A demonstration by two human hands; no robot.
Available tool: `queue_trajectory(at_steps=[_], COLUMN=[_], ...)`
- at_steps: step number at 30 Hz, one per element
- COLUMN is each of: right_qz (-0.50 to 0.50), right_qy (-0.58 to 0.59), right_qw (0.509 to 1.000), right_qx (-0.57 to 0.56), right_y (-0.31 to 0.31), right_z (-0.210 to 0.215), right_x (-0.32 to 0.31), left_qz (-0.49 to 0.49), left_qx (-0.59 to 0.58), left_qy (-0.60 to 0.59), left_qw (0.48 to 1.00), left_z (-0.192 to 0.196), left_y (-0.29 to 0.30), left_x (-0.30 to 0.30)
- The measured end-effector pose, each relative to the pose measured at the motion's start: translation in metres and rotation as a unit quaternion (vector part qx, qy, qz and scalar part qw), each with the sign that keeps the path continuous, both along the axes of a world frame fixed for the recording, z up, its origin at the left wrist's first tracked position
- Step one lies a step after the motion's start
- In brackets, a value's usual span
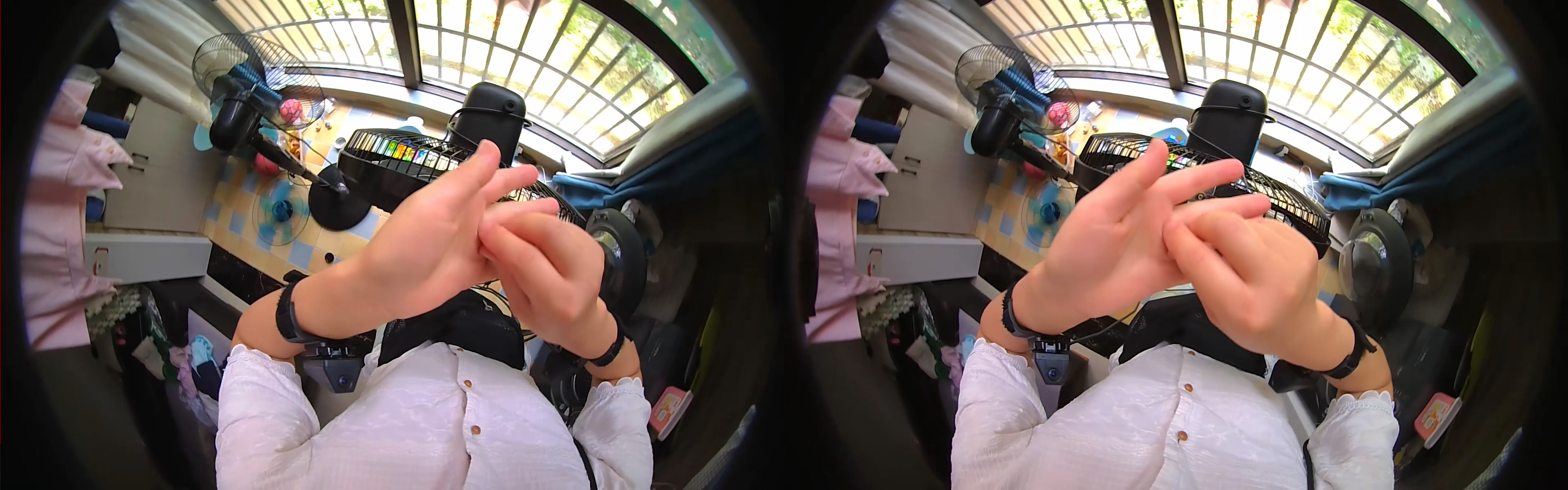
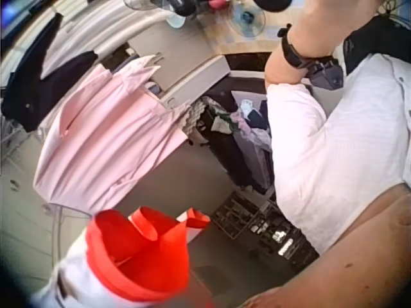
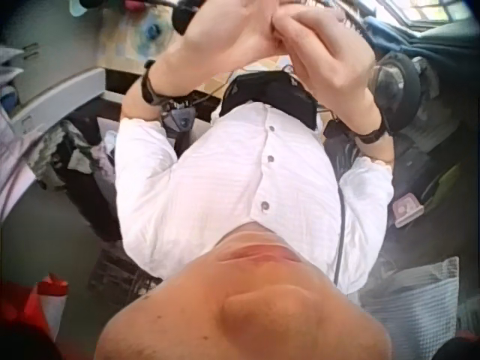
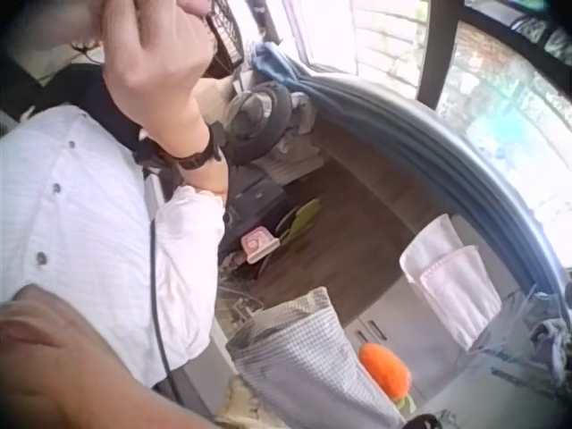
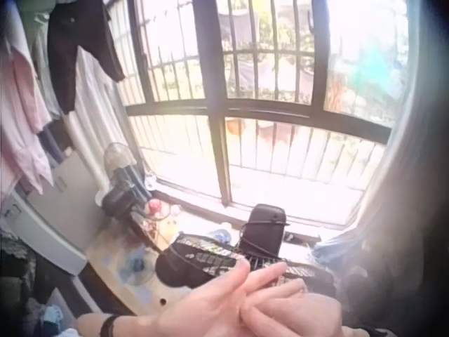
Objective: Assembling the grill and blades of a pedestal fan.
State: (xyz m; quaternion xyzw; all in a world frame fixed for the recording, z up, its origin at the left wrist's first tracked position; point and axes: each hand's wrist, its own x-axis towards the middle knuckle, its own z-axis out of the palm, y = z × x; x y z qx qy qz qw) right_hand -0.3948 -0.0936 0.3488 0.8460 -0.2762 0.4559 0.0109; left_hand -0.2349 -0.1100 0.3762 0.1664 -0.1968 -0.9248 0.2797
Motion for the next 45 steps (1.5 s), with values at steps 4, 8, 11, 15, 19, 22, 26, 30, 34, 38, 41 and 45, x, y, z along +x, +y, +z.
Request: queue_trajectory(at_steps=[4,8,11,15,19,22,26,30,34,38,41,45], right_qz=[0.016,-0.014,-0.092,-0.045,-0.055,-0.058,-0.096,-0.231,-0.35,-0.326,-0.341,-0.361], right_qy=[-0.014,-0.035,0.068,-0.062,-0.014,0.047,0.044,-0.019,-0.081,-0.065,-0.028,0.041], right_qw=[0.999,0.995,0.993,0.99,0.984,0.986,0.983,0.965,0.919,0.928,0.925,0.914], right_qx=[0.041,0.09,-0.012,0.121,0.167,0.148,0.15,0.124,0.165,0.168,0.169,0.179], right_y=[0.011,0.021,0.024,0.025,0.035,0.043,0.056,0.057,0.039,0.026,0.024,0.023], right_z=[0.0,-0.012,-0.021,-0.012,0.003,0.003,-0.004,0.001,0.003,0.001,0.002,0.013], right_x=[0.0,0.0,0.021,0.017,0.02,0.029,0.042,0.041,0.035,0.039,0.041,0.047], left_qz=[0.055,0.113,0.161,0.099,0.029,-0.011,-0.055,-0.035,0.153,0.119,0.102,0.128], left_qx=[-0.055,-0.08,0.034,0.135,0.2,0.187,0.111,-0.206,-0.822,-0.841,-0.816,-0.812], left_qy=[-0.026,-0.075,-0.074,-0.015,0.005,0.022,-0.011,-0.086,-0.274,-0.307,-0.295,-0.287], left_qw=[0.997,0.988,0.984,0.986,0.979,0.982,0.992,0.974,0.474,0.43,0.487,0.491], left_z=[-0.005,-0.016,-0.023,-0.018,-0.011,-0.016,-0.019,-0.026,-0.038,-0.037,-0.046,-0.051], left_y=[0.021,0.025,0.03,0.019,0.014,0.012,0.01,0.001,-0.051,-0.058,-0.06,-0.061], left_x=[-0.004,0.011,0.002,0.014,0.027,0.032,0.033,0.05,0.059,0.044,0.042,0.044])
